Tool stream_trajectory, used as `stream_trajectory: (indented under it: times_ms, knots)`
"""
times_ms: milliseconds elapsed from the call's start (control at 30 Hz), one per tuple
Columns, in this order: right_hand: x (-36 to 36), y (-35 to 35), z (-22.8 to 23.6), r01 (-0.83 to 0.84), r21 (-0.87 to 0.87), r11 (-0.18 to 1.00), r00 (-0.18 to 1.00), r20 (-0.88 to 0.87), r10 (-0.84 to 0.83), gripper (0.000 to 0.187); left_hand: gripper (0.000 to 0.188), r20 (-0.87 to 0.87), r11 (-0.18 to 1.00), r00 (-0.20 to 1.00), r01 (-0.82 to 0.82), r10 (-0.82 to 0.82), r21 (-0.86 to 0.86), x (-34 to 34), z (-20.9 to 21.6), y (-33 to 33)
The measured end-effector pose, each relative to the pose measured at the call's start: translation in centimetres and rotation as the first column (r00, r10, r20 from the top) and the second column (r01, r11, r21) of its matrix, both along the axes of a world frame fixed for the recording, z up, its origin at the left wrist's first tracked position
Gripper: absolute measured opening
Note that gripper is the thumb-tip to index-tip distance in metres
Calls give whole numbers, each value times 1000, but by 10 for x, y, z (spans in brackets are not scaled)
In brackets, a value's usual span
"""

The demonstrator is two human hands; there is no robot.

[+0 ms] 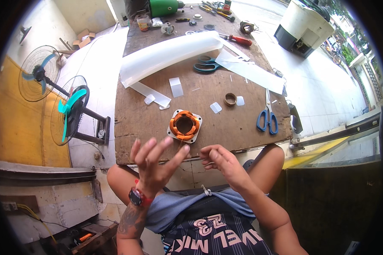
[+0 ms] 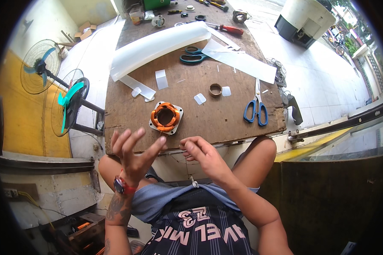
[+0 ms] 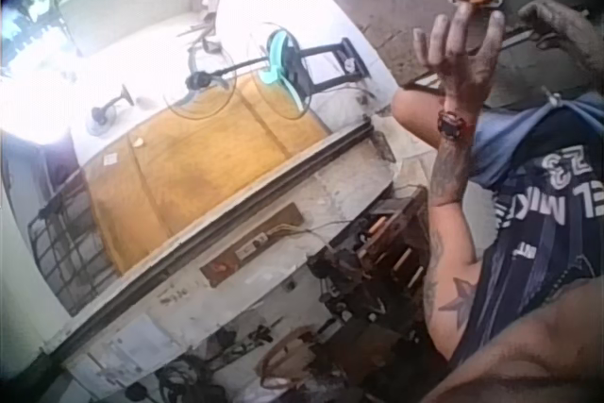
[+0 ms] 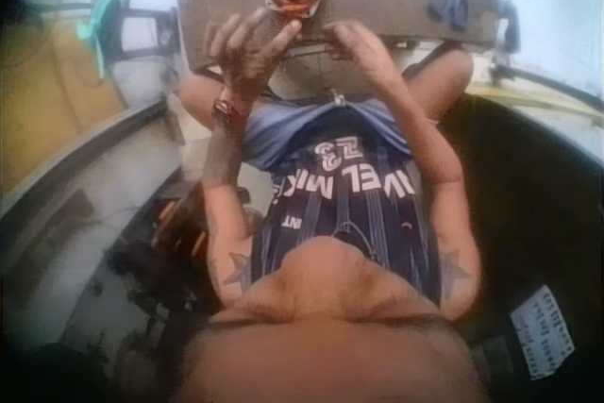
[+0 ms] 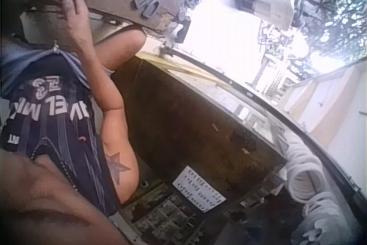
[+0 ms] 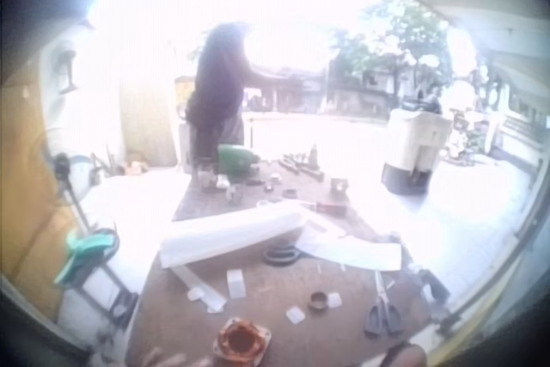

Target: The person sits on the floor and assembles a small electrical component with copper windings. They apply white tape to secure the windings, then handle and twist thin wires attached to the component.

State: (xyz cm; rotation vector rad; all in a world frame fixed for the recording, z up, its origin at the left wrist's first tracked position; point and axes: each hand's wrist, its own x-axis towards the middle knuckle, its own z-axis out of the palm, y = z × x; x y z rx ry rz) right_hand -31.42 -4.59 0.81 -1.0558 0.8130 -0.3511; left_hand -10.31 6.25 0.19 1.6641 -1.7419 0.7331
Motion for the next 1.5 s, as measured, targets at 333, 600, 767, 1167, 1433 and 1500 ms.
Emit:
stream_trajectory:
  times_ms: [333,600,767,1167,1433,1500]
  knots:
    - [26,6,-15,-27,409,912,974,217,-69,31,34,-403,919,856,386,-325,80,-36,-7,28]
    - [18,28,-21,-8,-101,995,995,102,19,26,14,-312,884,932,-19,185,468,-55,44,-39]
    - [10,9,-23,7,348,938,959,264,-105,21,12,-844,926,520,238,134,294,-57,41,-4]
    - [4,1,-6,-146,-988,55,989,-146,1,20,26,-929,856,320,410,188,314,-37,21,-12]
    - [15,-24,-2,-43,-160,986,998,-45,36,18,21,-915,864,258,326,310,384,-26,17,-13]
    - [17,-30,-2,-17,247,969,1000,16,13,20,20,-915,882,276,291,294,371,-28,13,-11]
